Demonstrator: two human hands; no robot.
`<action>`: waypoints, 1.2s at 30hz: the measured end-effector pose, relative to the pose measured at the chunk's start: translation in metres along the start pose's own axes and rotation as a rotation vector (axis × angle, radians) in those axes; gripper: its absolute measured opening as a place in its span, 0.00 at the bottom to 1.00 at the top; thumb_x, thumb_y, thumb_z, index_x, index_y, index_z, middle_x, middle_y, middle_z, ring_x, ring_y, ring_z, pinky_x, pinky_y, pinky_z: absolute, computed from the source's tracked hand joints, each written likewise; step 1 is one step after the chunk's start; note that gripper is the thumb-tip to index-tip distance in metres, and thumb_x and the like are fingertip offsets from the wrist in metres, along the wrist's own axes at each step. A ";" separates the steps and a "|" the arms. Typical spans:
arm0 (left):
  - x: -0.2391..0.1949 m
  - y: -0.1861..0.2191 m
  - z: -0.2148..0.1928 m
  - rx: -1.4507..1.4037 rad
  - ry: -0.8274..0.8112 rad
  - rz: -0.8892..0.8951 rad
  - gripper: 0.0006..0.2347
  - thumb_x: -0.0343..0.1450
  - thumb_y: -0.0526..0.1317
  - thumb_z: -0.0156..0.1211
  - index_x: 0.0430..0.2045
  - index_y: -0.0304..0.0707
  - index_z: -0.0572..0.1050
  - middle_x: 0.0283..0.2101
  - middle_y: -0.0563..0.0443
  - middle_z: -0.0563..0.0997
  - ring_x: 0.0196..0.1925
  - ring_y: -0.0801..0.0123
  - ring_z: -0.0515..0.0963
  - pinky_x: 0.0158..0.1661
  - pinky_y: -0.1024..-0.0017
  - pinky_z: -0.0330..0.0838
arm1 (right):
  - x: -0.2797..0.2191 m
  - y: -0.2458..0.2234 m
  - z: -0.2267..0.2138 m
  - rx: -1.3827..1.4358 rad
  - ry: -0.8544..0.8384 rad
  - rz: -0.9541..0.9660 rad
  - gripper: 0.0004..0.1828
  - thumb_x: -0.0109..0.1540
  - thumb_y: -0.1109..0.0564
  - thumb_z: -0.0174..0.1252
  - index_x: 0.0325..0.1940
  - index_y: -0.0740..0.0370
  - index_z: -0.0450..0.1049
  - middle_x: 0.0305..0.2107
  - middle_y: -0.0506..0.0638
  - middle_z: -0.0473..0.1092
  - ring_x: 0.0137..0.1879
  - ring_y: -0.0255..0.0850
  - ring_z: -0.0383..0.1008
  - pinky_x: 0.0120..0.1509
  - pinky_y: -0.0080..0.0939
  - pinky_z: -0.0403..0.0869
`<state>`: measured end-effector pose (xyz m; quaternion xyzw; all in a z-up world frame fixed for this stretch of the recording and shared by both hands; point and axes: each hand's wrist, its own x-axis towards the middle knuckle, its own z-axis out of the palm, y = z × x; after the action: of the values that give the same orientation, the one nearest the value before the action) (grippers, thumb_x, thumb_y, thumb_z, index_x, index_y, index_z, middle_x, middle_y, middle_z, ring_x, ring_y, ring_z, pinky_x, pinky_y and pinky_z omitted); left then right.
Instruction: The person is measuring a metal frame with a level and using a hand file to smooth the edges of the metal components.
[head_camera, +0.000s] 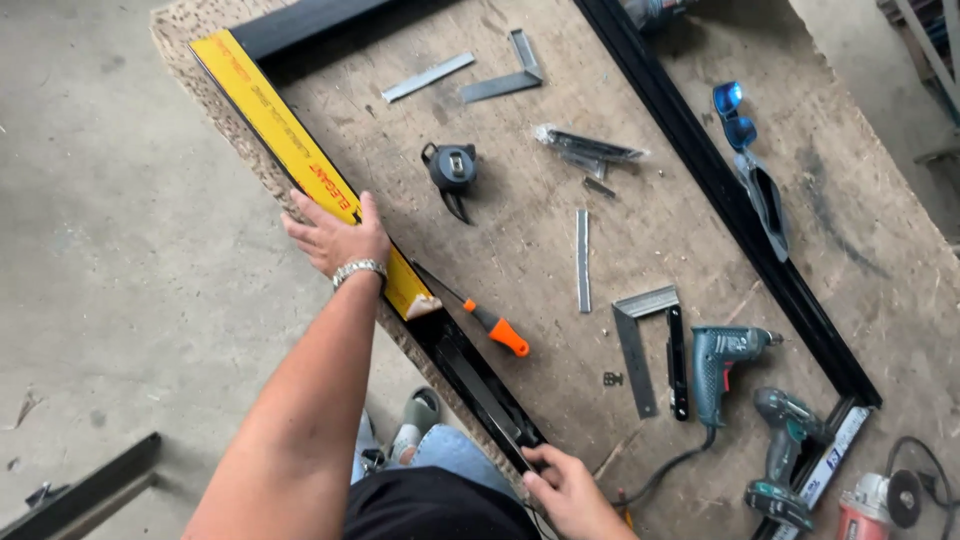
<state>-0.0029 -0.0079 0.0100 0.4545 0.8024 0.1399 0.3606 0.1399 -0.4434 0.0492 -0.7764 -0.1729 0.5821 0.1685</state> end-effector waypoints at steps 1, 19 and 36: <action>-0.003 -0.003 0.002 -0.005 0.005 0.008 0.42 0.73 0.65 0.53 0.75 0.51 0.35 0.77 0.37 0.37 0.78 0.44 0.49 0.70 0.45 0.51 | 0.000 0.015 0.004 0.004 0.034 -0.006 0.23 0.64 0.53 0.63 0.64 0.54 0.78 0.19 0.43 0.67 0.24 0.28 0.57 0.30 0.31 0.57; -0.091 -0.014 -0.005 -0.084 -0.053 0.501 0.32 0.70 0.49 0.58 0.67 0.47 0.51 0.71 0.39 0.53 0.72 0.45 0.57 0.67 0.42 0.53 | -0.048 -0.007 -0.114 0.743 0.833 -0.595 0.28 0.68 0.59 0.51 0.74 0.60 0.63 0.26 0.54 0.68 0.15 0.35 0.57 0.18 0.32 0.55; -0.134 0.000 0.011 0.534 -0.984 1.926 0.22 0.69 0.52 0.56 0.59 0.51 0.70 0.57 0.55 0.78 0.53 0.58 0.77 0.49 0.57 0.67 | 0.004 -0.045 0.117 1.106 1.096 -0.317 0.29 0.66 0.57 0.51 0.73 0.57 0.63 0.21 0.52 0.67 0.20 0.33 0.63 0.16 0.32 0.59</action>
<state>0.0484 -0.1207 0.0628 0.9561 -0.1116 -0.0113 0.2706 0.0247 -0.3943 0.0355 -0.7220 0.1403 0.0875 0.6718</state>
